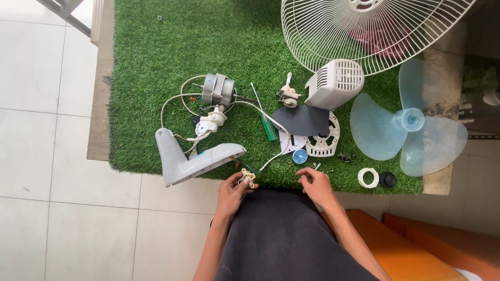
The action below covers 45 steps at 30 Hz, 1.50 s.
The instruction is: The person repairs a disassembled electric fan by connecting wires to a small switch and securing it inside the fan's base housing using a screwdriver. The person handles the fan base, switch, wires, and screwdriver throughout the task.
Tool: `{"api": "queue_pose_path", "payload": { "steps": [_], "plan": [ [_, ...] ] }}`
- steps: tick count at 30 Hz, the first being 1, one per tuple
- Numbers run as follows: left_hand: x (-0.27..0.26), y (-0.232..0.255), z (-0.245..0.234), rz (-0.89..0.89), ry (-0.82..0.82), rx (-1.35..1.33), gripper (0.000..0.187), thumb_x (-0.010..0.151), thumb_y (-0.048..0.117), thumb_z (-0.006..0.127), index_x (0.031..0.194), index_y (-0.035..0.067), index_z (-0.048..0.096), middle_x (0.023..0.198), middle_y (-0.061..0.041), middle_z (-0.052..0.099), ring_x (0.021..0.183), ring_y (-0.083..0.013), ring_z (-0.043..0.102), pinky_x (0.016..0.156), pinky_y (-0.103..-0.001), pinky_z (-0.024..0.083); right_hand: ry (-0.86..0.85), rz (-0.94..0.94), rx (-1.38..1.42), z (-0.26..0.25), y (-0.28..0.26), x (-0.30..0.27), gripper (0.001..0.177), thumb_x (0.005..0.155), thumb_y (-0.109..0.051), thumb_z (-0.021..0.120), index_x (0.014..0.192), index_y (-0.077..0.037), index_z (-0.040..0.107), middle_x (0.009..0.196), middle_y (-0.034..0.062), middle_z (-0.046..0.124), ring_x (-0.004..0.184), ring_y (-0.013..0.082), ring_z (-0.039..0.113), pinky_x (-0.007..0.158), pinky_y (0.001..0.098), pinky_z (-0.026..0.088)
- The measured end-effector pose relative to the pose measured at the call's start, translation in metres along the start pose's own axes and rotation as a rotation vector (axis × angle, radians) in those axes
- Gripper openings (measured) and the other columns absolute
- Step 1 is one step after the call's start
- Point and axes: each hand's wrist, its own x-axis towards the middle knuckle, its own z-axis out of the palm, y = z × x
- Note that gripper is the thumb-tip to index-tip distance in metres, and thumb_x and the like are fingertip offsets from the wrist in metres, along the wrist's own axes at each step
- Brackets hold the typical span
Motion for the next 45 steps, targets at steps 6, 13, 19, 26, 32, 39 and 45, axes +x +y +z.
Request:
{"api": "queue_pose_path", "payload": {
  "steps": [6, 13, 19, 26, 32, 39, 45],
  "plan": [
    [0.002, -0.006, -0.011, -0.022, -0.032, -0.007, 0.042, 0.097, 0.011, 0.064, 0.131, -0.01, 0.057, 0.11, -0.016, 0.074, 0.094, -0.0252, 0.078, 0.074, -0.029, 0.061, -0.06, -0.024, -0.016, 0.008, 0.01, -0.007, 0.026, 0.091, -0.009, 0.061, 0.113, -0.007, 0.075, 0.083, 0.007, 0.078, 0.059, 0.0132, 0.069, 0.059, 0.0303, 0.058],
    [0.007, -0.004, -0.014, -0.046, -0.071, 0.02, 0.045, 0.097, 0.011, 0.065, 0.134, -0.012, 0.056, 0.112, -0.018, 0.074, 0.095, -0.0266, 0.078, 0.077, -0.03, 0.063, -0.078, -0.04, -0.111, 0.014, -0.016, -0.004, 0.026, 0.091, -0.013, 0.061, 0.113, -0.008, 0.074, 0.08, 0.0058, 0.076, 0.06, 0.0133, 0.07, 0.062, 0.0309, 0.057],
    [0.012, -0.007, -0.019, -0.052, -0.126, -0.057, 0.045, 0.097, 0.011, 0.064, 0.134, -0.012, 0.054, 0.115, -0.018, 0.072, 0.097, -0.0271, 0.077, 0.081, -0.031, 0.063, -0.032, -0.019, -0.072, 0.014, -0.017, -0.005, 0.025, 0.09, -0.012, 0.063, 0.111, -0.007, 0.076, 0.076, 0.0067, 0.074, 0.06, 0.0136, 0.067, 0.061, 0.0314, 0.055],
    [0.011, -0.011, -0.023, -0.086, -0.166, 0.014, 0.045, 0.099, 0.012, 0.061, 0.136, -0.012, 0.053, 0.111, -0.018, 0.072, 0.096, -0.0264, 0.077, 0.079, -0.031, 0.062, -0.071, -0.035, -0.008, 0.023, -0.023, -0.019, 0.025, 0.09, -0.012, 0.061, 0.111, -0.007, 0.075, 0.082, 0.0058, 0.078, 0.061, 0.0123, 0.069, 0.061, 0.0302, 0.057],
    [0.003, -0.009, -0.027, -0.078, -0.148, 0.013, 0.045, 0.099, 0.011, 0.061, 0.136, -0.013, 0.051, 0.11, -0.017, 0.072, 0.095, -0.026, 0.077, 0.079, -0.03, 0.063, -0.245, -0.107, -0.031, 0.04, -0.043, -0.01, 0.028, 0.091, -0.013, 0.061, 0.115, -0.008, 0.074, 0.086, 0.0048, 0.079, 0.062, 0.0118, 0.07, 0.062, 0.0295, 0.058],
    [-0.019, -0.003, -0.043, -0.053, -0.054, -0.092, 0.044, 0.098, 0.009, 0.062, 0.135, -0.011, 0.052, 0.112, -0.017, 0.073, 0.097, -0.0264, 0.077, 0.08, -0.031, 0.063, -0.309, -0.117, -0.12, 0.049, -0.057, -0.006, 0.028, 0.091, -0.014, 0.062, 0.115, -0.008, 0.074, 0.087, 0.005, 0.079, 0.064, 0.013, 0.07, 0.064, 0.0308, 0.059],
    [-0.037, -0.003, -0.051, -0.026, 0.035, -0.211, 0.04, 0.099, 0.009, 0.06, 0.132, -0.013, 0.054, 0.11, -0.018, 0.073, 0.096, -0.0272, 0.077, 0.08, -0.032, 0.063, 0.017, -0.516, -0.137, 0.086, -0.107, -0.007, 0.028, 0.086, -0.019, 0.076, 0.11, -0.005, 0.073, 0.09, 0.0066, 0.073, 0.064, 0.016, 0.07, 0.06, 0.0319, 0.057]
  ]
}}
